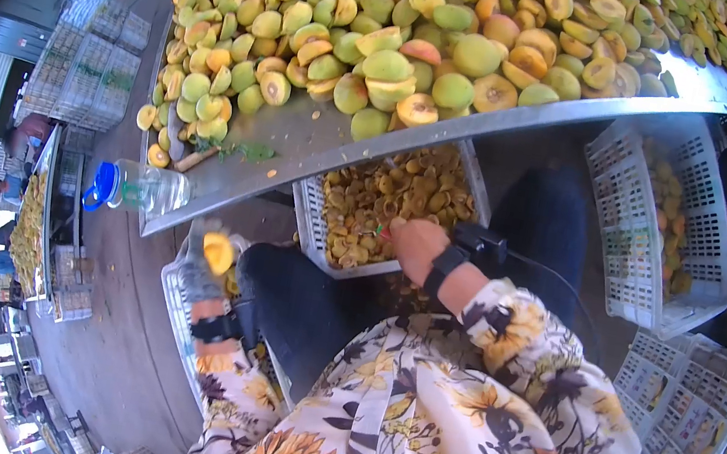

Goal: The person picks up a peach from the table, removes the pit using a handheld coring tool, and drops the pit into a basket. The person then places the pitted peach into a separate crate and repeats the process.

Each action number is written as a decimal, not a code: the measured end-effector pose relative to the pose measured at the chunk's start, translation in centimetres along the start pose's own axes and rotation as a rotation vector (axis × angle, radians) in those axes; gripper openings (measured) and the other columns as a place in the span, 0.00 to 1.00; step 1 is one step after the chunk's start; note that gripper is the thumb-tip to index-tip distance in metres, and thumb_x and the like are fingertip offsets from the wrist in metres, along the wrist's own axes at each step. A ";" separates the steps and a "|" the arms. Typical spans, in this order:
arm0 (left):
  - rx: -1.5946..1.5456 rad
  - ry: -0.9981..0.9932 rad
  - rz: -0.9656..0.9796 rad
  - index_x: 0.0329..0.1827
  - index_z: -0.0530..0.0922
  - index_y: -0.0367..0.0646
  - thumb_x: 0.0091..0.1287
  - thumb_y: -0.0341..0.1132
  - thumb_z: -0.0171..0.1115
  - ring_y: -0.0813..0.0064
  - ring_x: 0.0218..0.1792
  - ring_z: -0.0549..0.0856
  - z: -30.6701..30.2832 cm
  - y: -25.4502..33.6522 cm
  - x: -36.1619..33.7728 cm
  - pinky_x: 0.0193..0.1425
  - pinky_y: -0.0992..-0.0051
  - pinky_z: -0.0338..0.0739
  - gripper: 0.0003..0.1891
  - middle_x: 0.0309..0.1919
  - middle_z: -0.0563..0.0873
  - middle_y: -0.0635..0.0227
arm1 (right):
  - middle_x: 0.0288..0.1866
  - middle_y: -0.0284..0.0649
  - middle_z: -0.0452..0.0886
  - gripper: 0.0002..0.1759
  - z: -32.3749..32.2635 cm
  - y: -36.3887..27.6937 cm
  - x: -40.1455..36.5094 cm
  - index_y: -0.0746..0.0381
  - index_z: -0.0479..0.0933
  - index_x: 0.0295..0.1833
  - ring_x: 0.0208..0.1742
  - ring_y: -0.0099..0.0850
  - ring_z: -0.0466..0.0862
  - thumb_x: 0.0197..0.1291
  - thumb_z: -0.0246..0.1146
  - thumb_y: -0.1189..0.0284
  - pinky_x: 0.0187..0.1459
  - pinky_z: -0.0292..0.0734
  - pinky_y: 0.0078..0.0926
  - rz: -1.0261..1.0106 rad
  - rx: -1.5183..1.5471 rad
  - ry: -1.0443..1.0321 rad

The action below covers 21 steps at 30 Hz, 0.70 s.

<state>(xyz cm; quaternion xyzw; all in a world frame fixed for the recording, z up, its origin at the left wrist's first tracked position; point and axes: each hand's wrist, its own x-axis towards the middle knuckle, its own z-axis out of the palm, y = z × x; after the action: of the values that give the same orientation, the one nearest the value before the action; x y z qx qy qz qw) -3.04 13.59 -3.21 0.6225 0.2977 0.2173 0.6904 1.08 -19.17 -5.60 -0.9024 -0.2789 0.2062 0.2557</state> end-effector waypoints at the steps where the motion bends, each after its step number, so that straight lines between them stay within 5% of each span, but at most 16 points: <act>1: 0.544 -0.013 -0.053 0.43 0.79 0.41 0.57 0.52 0.62 0.64 0.33 0.83 -2.4 1.0 0.8 0.36 0.71 0.79 0.22 0.35 0.84 0.59 | 0.25 0.53 0.78 0.11 0.0 0.2 0.1 0.66 0.72 0.38 0.30 0.47 0.80 0.50 0.60 0.71 0.32 0.75 0.39 0.018 0.047 0.076; 2: 1.103 -0.026 -0.114 0.46 0.79 0.41 0.57 0.51 0.63 0.64 0.37 0.83 -3.6 2.9 0.5 0.44 0.70 0.78 0.22 0.39 0.84 0.59 | 0.24 0.53 0.78 0.11 0.2 0.3 -0.2 0.66 0.72 0.36 0.30 0.49 0.80 0.49 0.61 0.70 0.32 0.75 0.40 0.043 0.108 0.144; 3: 1.111 -0.036 -0.111 0.46 0.79 0.41 0.57 0.51 0.63 0.64 0.37 0.83 -4.4 2.8 0.6 0.44 0.70 0.78 0.22 0.39 0.84 0.59 | 0.23 0.53 0.77 0.11 0.0 -0.2 -0.4 0.67 0.70 0.35 0.29 0.50 0.79 0.50 0.59 0.71 0.32 0.74 0.42 0.033 0.184 0.109; 5: 1.636 -0.003 0.388 0.48 0.78 0.43 0.56 0.49 0.63 0.63 0.46 0.80 -4.4 2.3 1.6 0.52 0.71 0.73 0.22 0.45 0.82 0.60 | 0.23 0.54 0.77 0.11 -0.1 -1.0 -0.6 0.67 0.70 0.37 0.29 0.51 0.79 0.50 0.59 0.72 0.32 0.74 0.43 0.042 0.268 0.184; 8: 1.209 -0.164 0.452 0.51 0.76 0.43 0.55 0.46 0.64 0.59 0.52 0.76 4.2 4.4 1.5 0.57 0.68 0.69 0.23 0.49 0.80 0.58 | 0.24 0.53 0.77 0.15 -0.6 -1.9 -1.2 0.65 0.69 0.44 0.30 0.51 0.79 0.49 0.59 0.74 0.31 0.73 0.43 0.031 0.414 0.255; 10: 1.558 -0.439 1.362 0.55 0.74 0.48 0.52 0.50 0.65 0.55 0.52 0.77 5.1 0.9 6.3 0.54 0.65 0.71 0.28 0.52 0.77 0.54 | 0.24 0.53 0.77 0.17 -1.1 -1.9 -1.5 0.63 0.69 0.47 0.30 0.51 0.79 0.48 0.59 0.76 0.31 0.73 0.43 -0.008 0.417 0.344; 11: 1.093 -0.438 0.531 0.58 0.71 0.49 0.54 0.48 0.64 0.52 0.58 0.71 14.6 5.1 0.8 0.59 0.64 0.68 0.28 0.55 0.74 0.52 | 0.24 0.53 0.77 0.19 -1.4 -1.9 -2.2 0.63 0.69 0.48 0.28 0.50 0.79 0.48 0.59 0.76 0.30 0.73 0.41 -0.026 0.437 0.358; 13: 0.973 -0.607 0.705 0.60 0.69 0.49 0.55 0.47 0.63 0.52 0.60 0.68 20.4 2.8 2.1 0.62 0.63 0.64 0.29 0.57 0.71 0.51 | 0.22 0.52 0.76 0.20 -2.5 -1.9 -4.0 0.62 0.69 0.50 0.26 0.50 0.79 0.48 0.60 0.76 0.28 0.73 0.39 -0.018 0.436 0.371; 16: 1.188 -0.611 0.536 0.61 0.68 0.46 0.56 0.46 0.63 0.52 0.61 0.67 26.5 0.1 3.1 0.66 0.64 0.59 0.30 0.59 0.69 0.47 | 0.23 0.52 0.77 0.20 -4.0 -1.2 -6.1 0.62 0.69 0.49 0.26 0.49 0.79 0.48 0.60 0.75 0.28 0.73 0.38 0.036 0.459 0.328; 19: 0.966 -0.702 0.618 0.59 0.71 0.44 0.56 0.41 0.65 0.55 0.52 0.76 25.8 0.2 5.0 0.56 0.67 0.71 0.27 0.52 0.77 0.50 | 0.24 0.52 0.77 0.19 -3.8 -0.3 -6.8 0.63 0.70 0.49 0.27 0.48 0.79 0.47 0.61 0.75 0.28 0.74 0.36 0.068 0.471 0.386; 21: 0.554 -0.647 0.116 0.54 0.75 0.43 0.56 0.36 0.66 0.65 0.37 0.83 24.4 0.5 4.6 0.37 0.73 0.79 0.22 0.40 0.82 0.59 | 0.24 0.51 0.77 0.19 -4.0 -0.2 -6.8 0.63 0.70 0.48 0.27 0.48 0.80 0.47 0.61 0.75 0.28 0.74 0.35 0.068 0.499 0.425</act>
<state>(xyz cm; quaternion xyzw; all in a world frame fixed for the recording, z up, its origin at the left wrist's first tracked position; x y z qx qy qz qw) 16.94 -1.06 -2.19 0.8362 0.0775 -0.0391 0.5415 -2.11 -24.54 -0.79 -0.8435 -0.1297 0.0840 0.5144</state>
